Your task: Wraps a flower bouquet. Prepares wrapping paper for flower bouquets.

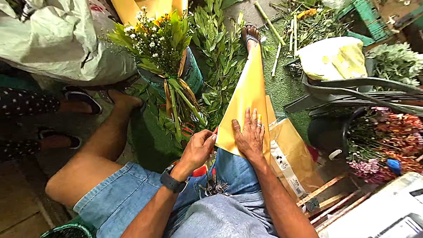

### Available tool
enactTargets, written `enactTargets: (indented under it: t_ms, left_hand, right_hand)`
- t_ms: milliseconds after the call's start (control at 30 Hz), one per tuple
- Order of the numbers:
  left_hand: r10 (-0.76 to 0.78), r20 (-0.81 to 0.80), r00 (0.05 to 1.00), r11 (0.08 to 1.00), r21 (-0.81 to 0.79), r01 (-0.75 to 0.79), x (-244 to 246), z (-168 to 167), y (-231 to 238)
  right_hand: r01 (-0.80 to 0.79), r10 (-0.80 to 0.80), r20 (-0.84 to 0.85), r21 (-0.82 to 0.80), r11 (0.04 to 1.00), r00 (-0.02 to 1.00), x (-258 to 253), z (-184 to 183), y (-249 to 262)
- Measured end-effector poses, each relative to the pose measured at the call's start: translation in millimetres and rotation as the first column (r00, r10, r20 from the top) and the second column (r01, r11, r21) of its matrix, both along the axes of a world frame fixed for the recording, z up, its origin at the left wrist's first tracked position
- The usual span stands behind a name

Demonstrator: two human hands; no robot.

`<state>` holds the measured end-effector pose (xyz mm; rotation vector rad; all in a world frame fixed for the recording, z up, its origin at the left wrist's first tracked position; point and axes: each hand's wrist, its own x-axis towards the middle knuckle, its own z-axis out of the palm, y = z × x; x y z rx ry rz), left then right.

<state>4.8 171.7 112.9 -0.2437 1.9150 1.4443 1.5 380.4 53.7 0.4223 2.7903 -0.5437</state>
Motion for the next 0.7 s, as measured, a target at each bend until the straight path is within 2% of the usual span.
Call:
enactTargets:
  t_ms: [200, 433, 700]
  left_hand:
    - [0.033, -0.006, 0.999, 0.997, 0.071, -0.032, -3.4, -1.6, -6.2]
    - [0.043, 0.007, 0.999, 0.996, 0.075, -0.044, -15.7, -2.7, -3.0]
    - [0.037, -0.004, 0.999, 0.999, 0.013, -0.037, -21.8, -0.5, -0.3]
  right_hand:
    - [-0.012, 0.012, 0.007, 0.001, 1.000, 1.000, -0.4, 1.1, -1.1]
    - [-0.017, 0.017, -0.007, -0.005, 1.000, 1.000, 1.7, 2.2, -0.6]
    - [-0.022, 0.022, -0.004, 0.006, 1.000, 1.000, -0.6, 0.6, -2.6]
